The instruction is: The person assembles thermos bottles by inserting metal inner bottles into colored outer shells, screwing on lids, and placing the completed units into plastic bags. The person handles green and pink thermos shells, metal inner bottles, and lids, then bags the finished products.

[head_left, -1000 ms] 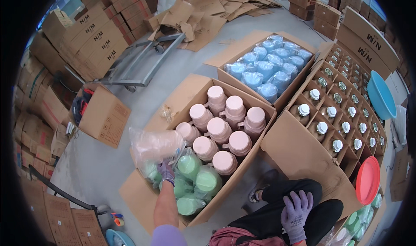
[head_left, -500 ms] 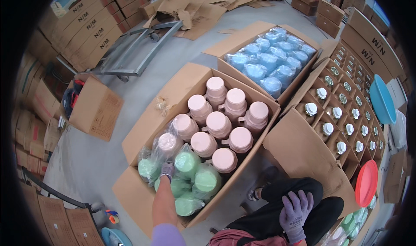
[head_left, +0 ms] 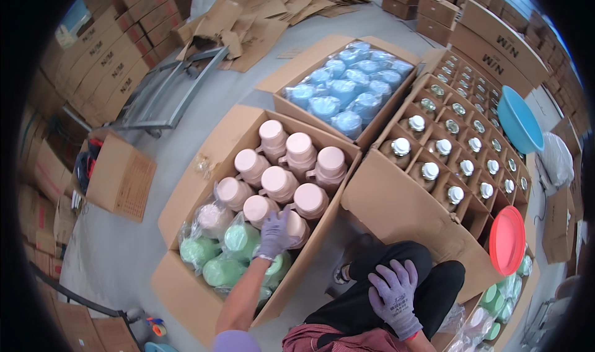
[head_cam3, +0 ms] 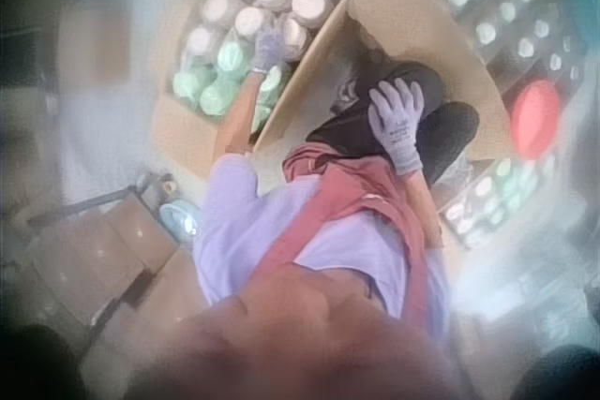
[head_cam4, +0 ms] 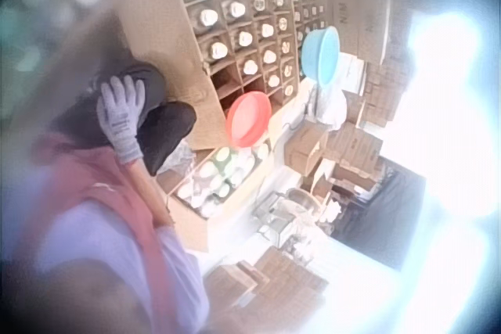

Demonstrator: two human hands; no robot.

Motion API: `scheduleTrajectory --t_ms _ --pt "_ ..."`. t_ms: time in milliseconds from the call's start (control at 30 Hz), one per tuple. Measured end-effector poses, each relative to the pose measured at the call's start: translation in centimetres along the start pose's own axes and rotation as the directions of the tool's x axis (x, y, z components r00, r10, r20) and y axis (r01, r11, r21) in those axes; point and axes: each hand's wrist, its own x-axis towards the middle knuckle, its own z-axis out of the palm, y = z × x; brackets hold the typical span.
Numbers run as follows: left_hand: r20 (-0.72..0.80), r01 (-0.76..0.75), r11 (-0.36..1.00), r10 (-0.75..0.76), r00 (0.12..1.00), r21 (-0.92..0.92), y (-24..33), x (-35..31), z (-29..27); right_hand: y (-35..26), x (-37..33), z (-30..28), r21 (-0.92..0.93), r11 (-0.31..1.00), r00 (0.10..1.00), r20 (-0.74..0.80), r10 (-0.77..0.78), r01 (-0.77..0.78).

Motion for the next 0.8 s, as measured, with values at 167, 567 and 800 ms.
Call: scheduleTrajectory --t_ms 167,567,800 --pt "0.003 -0.011 0.355 0.037 0.999 -0.935 9.5 -5.8 -16.5 -1.1 2.3 -2.7 0.420 0.882 0.963 -0.060 0.263 -0.215" --pt "-0.044 0.100 0.994 -0.099 0.994 0.033 -2.4 2.4 7.2 24.3 -7.8 -9.2 -0.039 0.914 0.686 -0.673 0.276 -0.405" --pt "-0.138 -0.162 0.961 0.195 0.971 0.224 -0.3 1.0 -0.5 27.9 -11.2 -15.3 -0.313 0.497 0.587 -0.424 0.689 -0.809"
